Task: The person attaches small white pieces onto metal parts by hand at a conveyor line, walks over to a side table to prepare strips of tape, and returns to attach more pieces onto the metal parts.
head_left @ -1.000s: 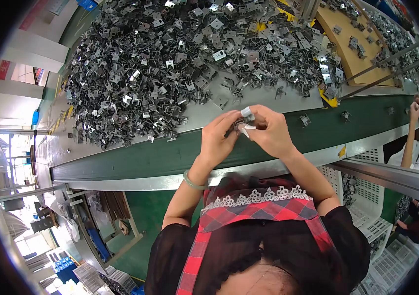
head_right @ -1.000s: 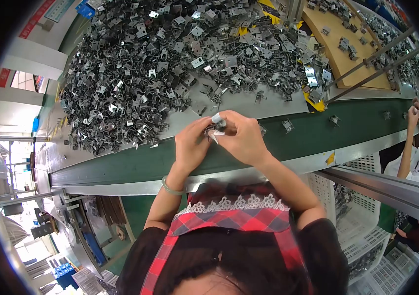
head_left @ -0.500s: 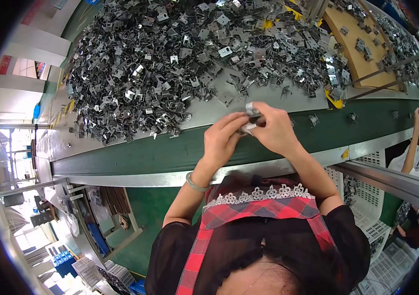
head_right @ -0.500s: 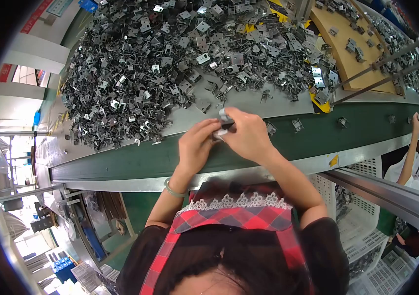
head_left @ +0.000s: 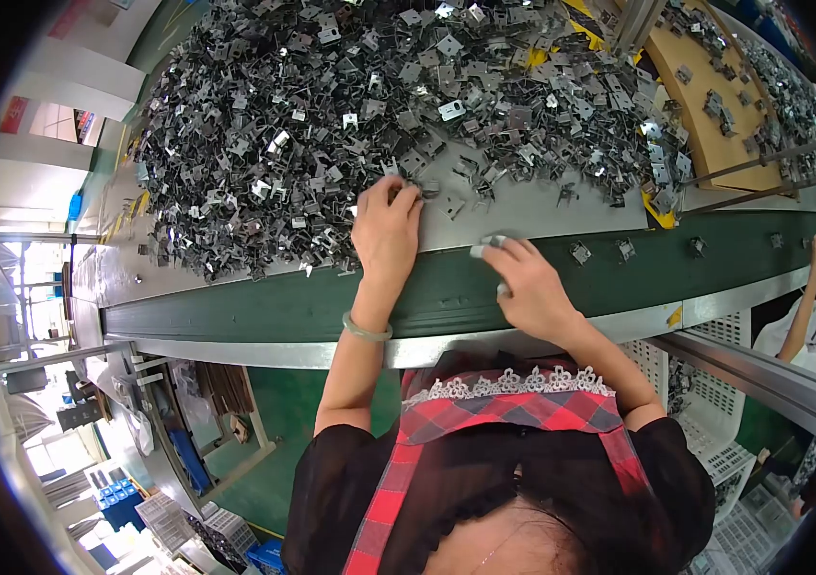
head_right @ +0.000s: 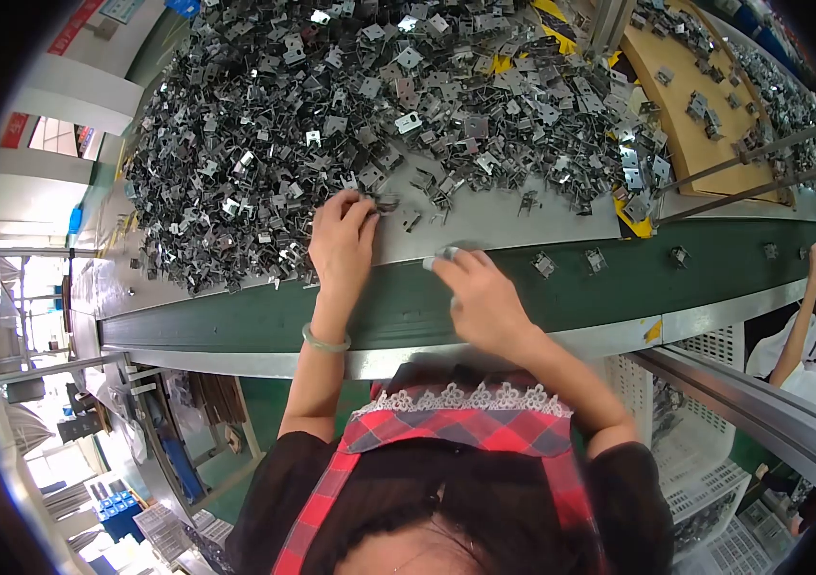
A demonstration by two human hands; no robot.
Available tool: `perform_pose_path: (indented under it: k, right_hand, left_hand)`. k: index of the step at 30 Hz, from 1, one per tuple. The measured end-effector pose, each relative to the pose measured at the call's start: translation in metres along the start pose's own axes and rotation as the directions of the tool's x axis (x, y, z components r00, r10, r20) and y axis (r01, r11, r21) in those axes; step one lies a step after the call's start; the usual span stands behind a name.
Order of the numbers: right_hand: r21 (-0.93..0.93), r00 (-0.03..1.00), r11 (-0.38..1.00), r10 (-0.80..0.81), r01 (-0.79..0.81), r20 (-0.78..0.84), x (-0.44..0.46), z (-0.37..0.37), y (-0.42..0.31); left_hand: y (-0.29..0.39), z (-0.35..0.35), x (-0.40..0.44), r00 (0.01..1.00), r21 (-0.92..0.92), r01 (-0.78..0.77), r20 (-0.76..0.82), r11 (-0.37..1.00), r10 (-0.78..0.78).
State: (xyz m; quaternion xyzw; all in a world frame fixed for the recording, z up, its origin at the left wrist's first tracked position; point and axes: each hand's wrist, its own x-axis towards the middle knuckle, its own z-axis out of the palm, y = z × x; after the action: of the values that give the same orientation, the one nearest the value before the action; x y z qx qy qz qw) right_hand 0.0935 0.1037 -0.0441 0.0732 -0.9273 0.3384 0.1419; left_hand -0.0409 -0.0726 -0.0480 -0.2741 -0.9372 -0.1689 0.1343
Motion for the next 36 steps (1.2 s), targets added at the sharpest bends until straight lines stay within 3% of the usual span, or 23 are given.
perform_pose_path:
  k: [1,2,3,4,6,7,10,11,12,13,14,16,17,22,24,25,26,28,29,30,32,34,36]
  right_hand:
    - [0.0,1.0,1.0,0.004,-0.004,-0.002,0.001,0.001,0.001]
    - [0.309,0.975,0.924,0.216,-0.224,0.059,0.003,0.002,0.003]
    - [0.565,0.904,0.711,0.387,-0.418,0.181,0.005,0.004,0.004]
    - [0.564,0.904,0.712,0.388,-0.419,0.182,0.01,0.006,0.004]
    - [0.842,0.893,0.42,0.425,-0.338,0.147,0.027,0.013,0.001]
    - [0.876,0.909,0.38,0.393,-0.298,0.139,0.03,0.017,0.005]
    - [0.823,0.911,0.461,0.384,-0.332,0.152,0.033,0.011,0.008]
    - [0.822,0.912,0.463,0.38,-0.33,0.152,0.031,0.011,0.008]
    - [0.791,0.93,0.538,0.355,-0.29,0.099,0.027,0.013,0.006]
    - [0.754,0.945,0.609,0.324,-0.248,0.049,0.024,0.014,0.003]
    - [0.753,0.946,0.609,0.321,-0.248,0.051,0.023,0.012,0.001]
    - [0.297,0.974,0.953,0.02,0.05,-0.226,0.024,0.005,-0.009]
    - [0.254,0.963,0.962,-0.028,0.1,-0.269,0.024,0.006,-0.011]
    - [0.122,0.925,0.962,-0.192,0.243,-0.328,0.015,0.008,-0.01]
    - [0.357,0.968,0.92,-0.076,0.16,-0.239,0.012,0.002,-0.008]
    - [0.555,0.985,0.832,0.094,0.004,-0.148,0.012,0.0,-0.01]
    - [0.553,0.985,0.833,0.091,0.006,-0.147,0.012,0.001,-0.008]
    - [0.764,0.982,0.636,0.19,-0.108,-0.019,0.013,0.001,-0.003]
    - [0.553,0.994,0.832,0.026,0.037,-0.105,0.014,-0.008,0.0]
    - [0.553,0.994,0.833,0.025,0.036,-0.102,0.015,-0.01,-0.001]
    - [0.193,0.953,0.949,-0.205,0.249,-0.223,0.017,-0.011,-0.003]
    - [0.197,0.961,0.951,-0.203,0.239,-0.189,0.016,-0.012,-0.001]
    - [0.621,0.983,0.779,0.168,-0.086,-0.074,0.014,-0.005,0.01]
  left_hand:
    - [0.007,-0.002,-0.002,0.998,-0.118,0.049,-0.043,0.992,-0.054]
    - [0.013,-0.002,-0.004,0.99,-0.236,0.092,-0.078,0.967,-0.114]
    - [0.018,0.002,-0.006,0.985,-0.224,0.008,-0.167,0.975,-0.046]
    - [0.025,0.003,-0.01,0.985,-0.225,0.008,-0.167,0.974,-0.047]
    - [0.039,-0.003,-0.02,0.992,-0.32,-0.111,-0.085,0.941,0.088]
    - [0.047,-0.009,-0.024,0.992,-0.319,-0.112,-0.089,0.941,0.088]
    - [0.059,-0.021,-0.034,0.979,-0.476,-0.19,-0.155,0.859,0.131]
    - [0.057,-0.017,-0.039,0.994,-0.755,-0.059,-0.106,0.653,-0.033]
    - [0.056,-0.016,-0.041,0.986,-0.935,0.056,-0.004,0.35,-0.169]
    - [0.057,-0.022,-0.04,0.943,-0.938,0.246,0.173,0.244,-0.285]
    - [0.049,-0.019,-0.042,0.942,-0.938,0.246,0.172,0.244,-0.288]
    - [0.027,-0.003,-0.048,0.765,-0.754,0.63,0.644,-0.188,-0.02]
    - [0.029,0.003,-0.053,0.799,-0.788,0.56,0.596,-0.256,-0.086]
    - [0.037,0.001,-0.058,0.801,-0.789,0.514,0.582,-0.338,-0.141]
    - [0.036,-0.002,-0.059,0.804,-0.776,0.505,0.583,-0.377,-0.122]
    - [0.036,-0.007,-0.058,0.796,-0.752,0.542,0.603,-0.376,-0.058]
    - [0.036,-0.009,-0.057,0.783,-0.726,0.579,0.622,-0.372,0.006]
    - [0.035,-0.008,-0.057,0.784,-0.729,0.584,0.621,-0.356,0.015]
    - [0.035,-0.006,-0.056,0.785,-0.734,0.59,0.619,-0.336,0.025]
    - [0.036,-0.004,-0.056,0.785,-0.734,0.588,0.619,-0.339,0.023]
    - [0.041,0.0,-0.055,0.82,-0.779,0.514,0.57,-0.36,-0.063]
    - [0.042,-0.003,-0.049,0.815,-0.783,0.517,0.574,-0.346,-0.08]
    - [0.044,-0.005,-0.044,0.813,-0.789,0.519,0.574,-0.329,-0.095]
